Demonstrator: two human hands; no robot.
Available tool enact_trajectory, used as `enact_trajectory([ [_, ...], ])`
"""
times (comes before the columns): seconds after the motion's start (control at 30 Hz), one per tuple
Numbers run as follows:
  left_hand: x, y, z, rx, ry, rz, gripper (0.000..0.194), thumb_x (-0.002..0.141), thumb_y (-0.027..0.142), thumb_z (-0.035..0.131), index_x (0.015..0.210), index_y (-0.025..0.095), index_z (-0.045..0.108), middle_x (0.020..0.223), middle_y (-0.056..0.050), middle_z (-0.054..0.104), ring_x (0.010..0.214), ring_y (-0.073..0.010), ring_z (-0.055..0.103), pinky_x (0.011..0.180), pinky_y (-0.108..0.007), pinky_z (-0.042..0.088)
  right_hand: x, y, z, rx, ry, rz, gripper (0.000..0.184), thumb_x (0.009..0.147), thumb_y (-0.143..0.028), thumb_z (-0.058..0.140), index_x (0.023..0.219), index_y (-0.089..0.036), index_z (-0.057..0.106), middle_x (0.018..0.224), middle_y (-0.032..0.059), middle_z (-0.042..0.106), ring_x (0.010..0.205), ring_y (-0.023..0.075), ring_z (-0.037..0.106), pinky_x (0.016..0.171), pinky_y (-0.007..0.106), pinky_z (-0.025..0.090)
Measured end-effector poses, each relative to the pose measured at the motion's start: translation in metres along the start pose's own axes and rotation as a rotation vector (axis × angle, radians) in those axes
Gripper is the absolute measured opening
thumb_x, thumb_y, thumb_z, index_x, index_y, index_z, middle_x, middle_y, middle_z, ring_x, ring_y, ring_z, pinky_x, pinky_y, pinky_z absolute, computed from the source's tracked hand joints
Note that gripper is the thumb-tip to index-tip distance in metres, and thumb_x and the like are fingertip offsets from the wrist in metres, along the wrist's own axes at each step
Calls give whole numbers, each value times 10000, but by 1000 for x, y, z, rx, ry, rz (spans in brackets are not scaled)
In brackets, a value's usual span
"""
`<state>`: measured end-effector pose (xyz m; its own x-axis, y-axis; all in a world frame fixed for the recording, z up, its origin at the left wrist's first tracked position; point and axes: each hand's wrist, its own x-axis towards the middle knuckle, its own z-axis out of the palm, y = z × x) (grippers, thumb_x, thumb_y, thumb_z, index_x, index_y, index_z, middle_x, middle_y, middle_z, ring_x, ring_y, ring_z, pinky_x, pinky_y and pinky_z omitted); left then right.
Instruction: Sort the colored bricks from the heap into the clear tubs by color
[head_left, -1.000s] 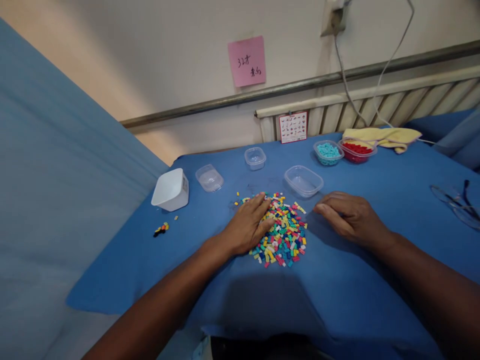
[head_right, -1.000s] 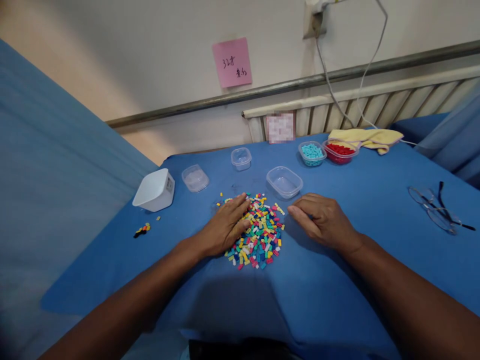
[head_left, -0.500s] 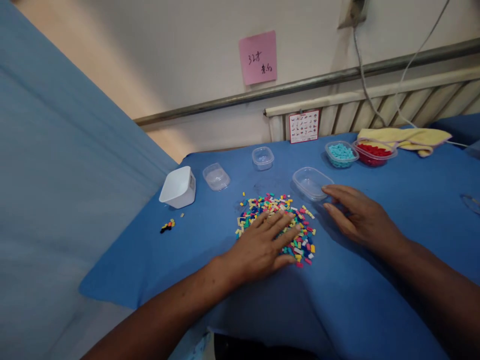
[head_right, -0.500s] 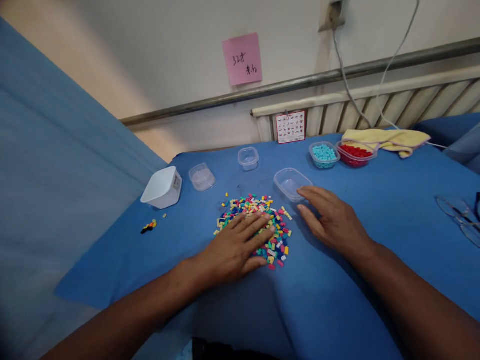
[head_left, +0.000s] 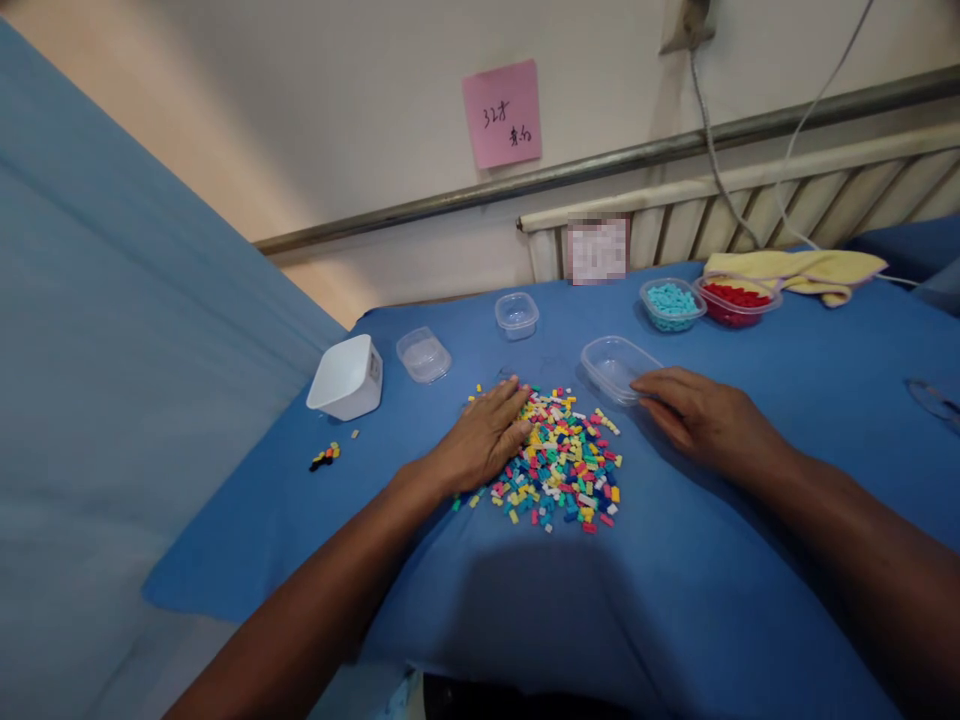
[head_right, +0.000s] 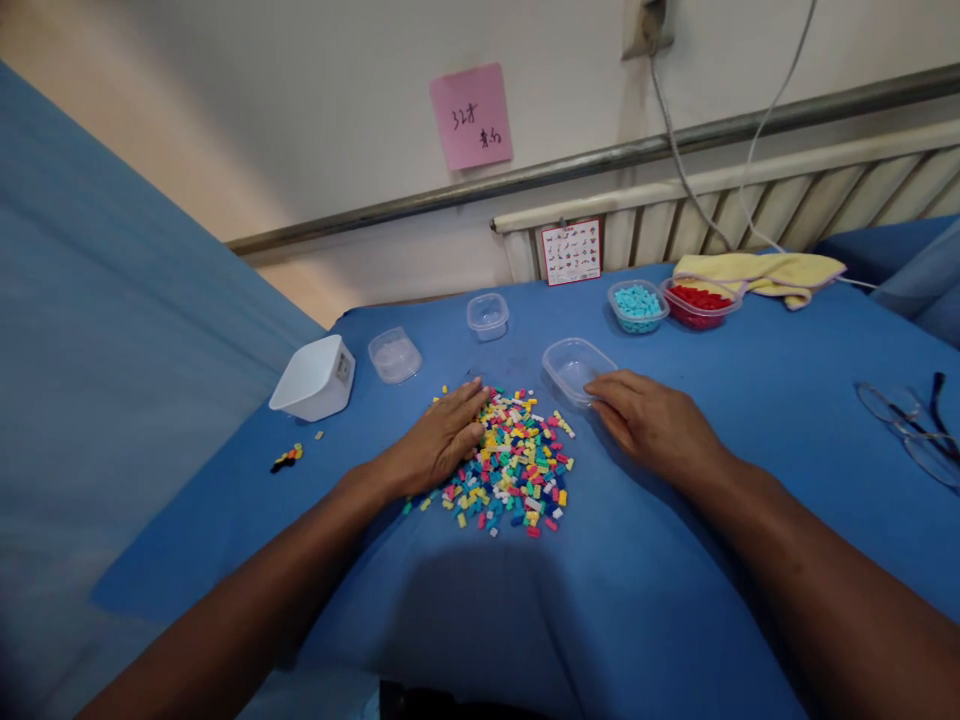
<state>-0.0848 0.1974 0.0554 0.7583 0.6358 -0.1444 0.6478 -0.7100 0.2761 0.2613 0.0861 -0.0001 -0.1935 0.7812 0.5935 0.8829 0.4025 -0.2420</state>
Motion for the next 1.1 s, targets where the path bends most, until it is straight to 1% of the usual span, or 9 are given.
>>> enact_trajectory([
  [0.17, -7, 38, 11, 100, -20, 292, 817, 1155, 711, 291, 1760, 169, 378, 1840, -144, 266, 1742, -320, 185, 1430, -554, 163, 0, -6, -9, 13, 87, 13, 302, 1106, -237, 582, 1356, -187, 743, 1300, 150, 803, 1120, 316, 809, 917, 456, 685],
  [0.27, -20, 47, 20, 167, -20, 391, 878, 1128, 754, 349, 1743, 130, 400, 1824, -160, 300, 1742, -348, 170, 1430, -552, 179, 1, -18, -16, 56, 115, -34, 264, 1104, -202, 599, 1326, -198, 743, 1245, 124, 822, 1085, 284, 816, 920, 421, 680],
  [0.4, -43, 41, 22, 209, -42, 391, 845, 1121, 727, 436, 1774, 199, 340, 1845, -123, 261, 1729, -360, 219, 1410, -564, 249, -2, -35, -22, 139, 50, -137, 230, 1111, -193, 622, 1316, -200, 726, 1195, 100, 839, 1031, 245, 820, 915, 385, 670],
  [0.63, -54, 20, 20, 243, -19, 270, 810, 1123, 743, 401, 1801, 322, 260, 1871, -99, 156, 1730, -370, 217, 1391, -627, 233, -4, -65, -19, 323, -268, -293, 269, 1101, -379, 704, 1330, -245, 748, 1195, 87, 838, 1056, 245, 814, 902, 368, 683],
  [0.77, -47, 29, 18, 236, 0, 276, 836, 1105, 780, 392, 1797, 327, 275, 1872, -121, 123, 1730, -398, 201, 1369, -705, 213, -3, -73, -2, 366, -257, -301, 236, 1112, -217, 632, 1291, -262, 778, 1123, 72, 839, 1006, 217, 813, 873, 335, 688],
  [0.87, -50, 47, 15, 260, 89, 315, 849, 1084, 800, 419, 1774, 309, 350, 1859, -153, 175, 1716, -433, 231, 1346, -764, 198, -3, -69, 6, 372, -163, -272, 255, 1102, -165, 611, 1287, -240, 770, 1144, 82, 840, 1046, 235, 814, 920, 373, 694],
  [0.93, -54, 61, 14, 285, 152, 412, 781, 1109, 743, 445, 1735, 277, 432, 1847, -140, 245, 1700, -404, 292, 1367, -706, 227, -5, -65, 5, 385, -87, -227, 260, 1098, -166, 619, 1304, -244, 759, 1174, 82, 837, 1072, 241, 814, 945, 391, 694],
  [1.03, -55, 77, 21, 322, 198, 569, 593, 1177, 545, 445, 1650, 201, 546, 1800, -90, 397, 1651, -319, 408, 1394, -534, 284, -8, -59, 0, 409, -43, -151, 288, 1095, -150, 619, 1322, -270, 749, 1162, 56, 832, 1026, 216, 816, 902, 354, 692],
  [1.1, -50, 80, 27, 344, 212, 585, 551, 1190, 469, 426, 1600, 140, 592, 1723, -102, 521, 1591, -315, 489, 1377, -494, 323, -10, -57, -2, 402, -37, -130, 267, 1095, -153, 621, 1298, -268, 750, 1134, 51, 828, 993, 209, 817, 868, 334, 687],
])
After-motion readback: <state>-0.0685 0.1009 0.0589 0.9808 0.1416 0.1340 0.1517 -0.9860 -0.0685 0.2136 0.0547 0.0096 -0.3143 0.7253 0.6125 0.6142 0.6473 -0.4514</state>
